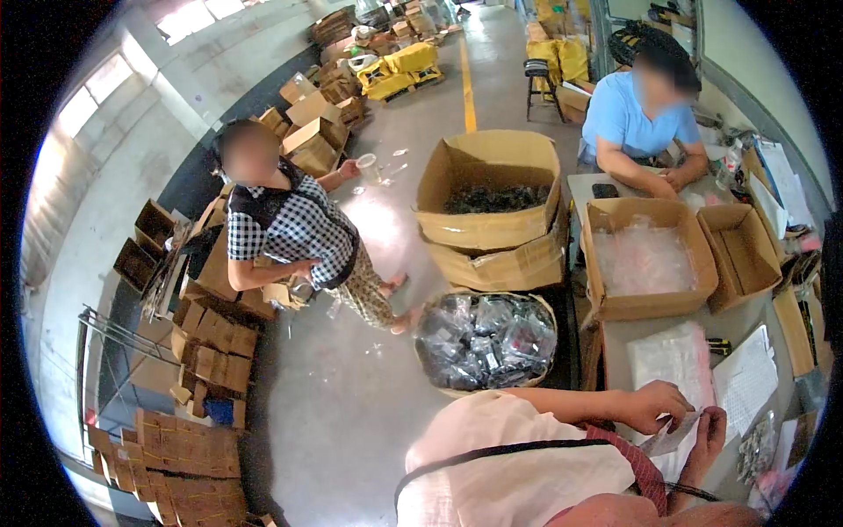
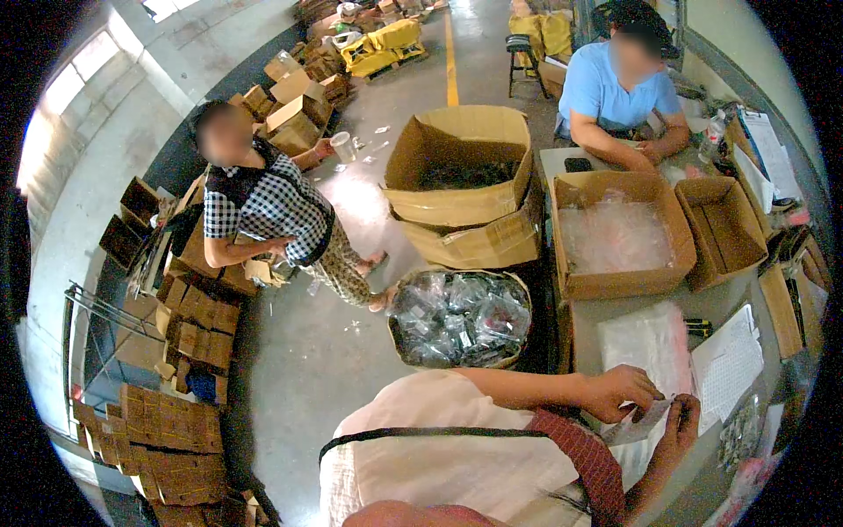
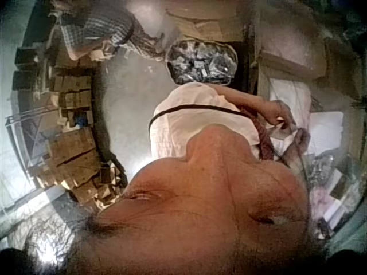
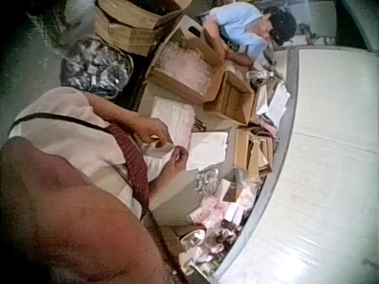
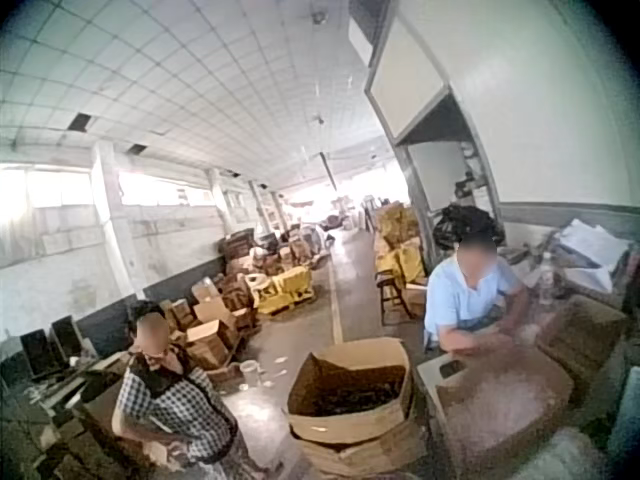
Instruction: The person packs small metal components into plastic bags, seals the bags, and places them into cardboard boxes on a work table.
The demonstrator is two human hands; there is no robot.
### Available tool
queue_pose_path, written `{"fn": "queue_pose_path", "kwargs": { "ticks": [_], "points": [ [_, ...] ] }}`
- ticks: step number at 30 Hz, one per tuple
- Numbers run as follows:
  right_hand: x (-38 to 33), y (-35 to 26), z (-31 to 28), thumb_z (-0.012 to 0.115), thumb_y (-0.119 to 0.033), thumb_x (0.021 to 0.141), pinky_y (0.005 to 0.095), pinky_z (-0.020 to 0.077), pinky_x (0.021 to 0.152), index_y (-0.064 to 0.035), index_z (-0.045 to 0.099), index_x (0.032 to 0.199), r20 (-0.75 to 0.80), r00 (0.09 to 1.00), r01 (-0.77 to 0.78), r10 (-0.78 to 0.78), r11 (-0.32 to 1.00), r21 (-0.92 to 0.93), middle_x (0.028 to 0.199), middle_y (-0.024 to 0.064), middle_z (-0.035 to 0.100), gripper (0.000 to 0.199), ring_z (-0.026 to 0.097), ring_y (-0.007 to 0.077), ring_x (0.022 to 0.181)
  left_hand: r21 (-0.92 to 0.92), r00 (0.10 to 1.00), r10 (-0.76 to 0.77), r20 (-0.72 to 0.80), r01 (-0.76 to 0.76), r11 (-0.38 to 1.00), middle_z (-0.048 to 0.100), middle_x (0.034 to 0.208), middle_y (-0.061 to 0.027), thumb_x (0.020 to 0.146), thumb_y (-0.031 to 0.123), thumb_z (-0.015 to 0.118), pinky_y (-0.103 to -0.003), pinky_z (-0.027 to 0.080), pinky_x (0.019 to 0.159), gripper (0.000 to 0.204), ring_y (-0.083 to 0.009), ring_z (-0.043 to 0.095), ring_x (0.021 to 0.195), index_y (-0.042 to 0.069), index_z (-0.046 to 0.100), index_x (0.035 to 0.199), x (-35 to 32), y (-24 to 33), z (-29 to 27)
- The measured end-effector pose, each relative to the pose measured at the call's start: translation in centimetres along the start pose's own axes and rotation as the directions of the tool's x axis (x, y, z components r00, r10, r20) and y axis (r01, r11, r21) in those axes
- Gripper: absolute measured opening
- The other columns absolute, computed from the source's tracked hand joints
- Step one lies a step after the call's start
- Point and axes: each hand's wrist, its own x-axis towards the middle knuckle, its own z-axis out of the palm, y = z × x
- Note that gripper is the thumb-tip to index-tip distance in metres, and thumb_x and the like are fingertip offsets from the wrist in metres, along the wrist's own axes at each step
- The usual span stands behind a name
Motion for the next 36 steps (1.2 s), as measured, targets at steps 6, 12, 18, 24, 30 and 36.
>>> {"fn": "queue_pose_path", "kwargs": {
  "ticks": [6, 12, 18, 24, 30, 36],
  "points": [
    [-0.7, -1.6, 0.2, 0.053, -0.016, 0.099, 0.0266, 0.0394, 0.09, -0.0015, 0.055, 0.101, -0.004, 0.998, -0.069, 0.069, 0.995, 0.077, 0.098, 0.0031, 0.054, 0.015, 0.05, 0.0135, 0.096, -0.01, 0.999, -0.04, 0.022, 0.04, 0.999, 0.068, 0.096, -0.0067, 0.058, 0.005, 0.065, -0.042, 0.045, 0.071, 0.021, -0.0345, 0.062, 0.086, 0.013, 0.062, 0.078, -0.3, 0.6, 0.2],
    [-2.4, 1.7, -0.5, 0.055, -0.018, 0.097, 0.0296, 0.0434, 0.085, 0.0, 0.057, 0.1, -0.145, 0.964, -0.17, 0.225, 0.934, 0.315, 0.094, 0.0041, 0.056, 0.019, 0.052, 0.015, 0.09, -0.033, 0.988, -0.149, -0.046, 0.148, 0.989, 0.068, 0.093, -0.0083, 0.061, 0.011, 0.069, -0.043, 0.046, 0.086, 0.02, -0.0324, 0.063, 0.091, 0.012, 0.066, 0.081, -2.8, -2.1, -0.9],
    [-5.6, 4.8, -1.5, 0.061, -0.019, 0.093, 0.0312, 0.0466, 0.09, 0.0029, 0.059, 0.109, -0.207, 0.895, -0.32, 0.394, 0.893, 0.316, 0.1, 0.0069, 0.06, 0.028, 0.058, 0.0175, 0.096, 0.011, 0.745, -0.566, -0.353, 0.608, 0.794, 0.069, 0.087, -0.0068, 0.063, -0.004, 0.065, -0.031, 0.05, 0.077, 0.023, -0.0191, 0.064, 0.082, 0.007, 0.067, 0.083, -5.2, 0.2, -7.0],
    [-6.6, 9.8, -1.9, 0.058, -0.015, 0.092, 0.0351, 0.0483, 0.077, -0.0009, 0.058, 0.094, -0.302, 0.899, -0.353, 0.317, 0.933, -0.071, 0.087, 0.0104, 0.063, 0.015, 0.06, 0.0225, 0.083, -0.389, 0.557, -0.621, -0.551, 0.487, 0.782, 0.06, 0.086, -0.0063, 0.069, -0.006, 0.049, -0.032, 0.049, 0.079, 0.022, -0.0177, 0.058, 0.083, 0.0, 0.062, 0.086, -7.9, -1.1, -8.8],
    [-7.6, 10.7, -0.3, 0.055, -0.01, 0.085, 0.045, 0.0453, 0.088, -0.0021, 0.057, 0.1, -0.21, 0.976, -0.182, 0.063, 0.77, -0.612, 0.103, 0.0175, 0.06, 0.017, 0.058, 0.0345, 0.099, -0.454, 0.59, -0.639, -0.494, 0.452, 0.768, 0.057, 0.081, -0.0039, 0.069, -0.009, 0.044, -0.03, 0.047, 0.079, 0.017, -0.0153, 0.053, 0.078, 0.002, 0.054, 0.077, -5.2, -0.3, -7.6],
    [-10.5, 12.4, 1.0, 0.056, -0.014, 0.082, 0.046, 0.0384, 0.102, -0.0033, 0.058, 0.112, -0.099, 0.995, -0.088, 0.006, 0.525, -0.847, 0.117, 0.0173, 0.057, 0.031, 0.054, 0.033, 0.113, -0.366, 0.63, -0.649, -0.427, 0.536, 0.761, 0.054, 0.079, -0.0042, 0.066, 0.004, 0.048, -0.03, 0.049, 0.073, 0.015, -0.0162, 0.054, 0.074, 0.004, 0.054, 0.079, -4.0, -1.6, -6.2]
  ]
}}
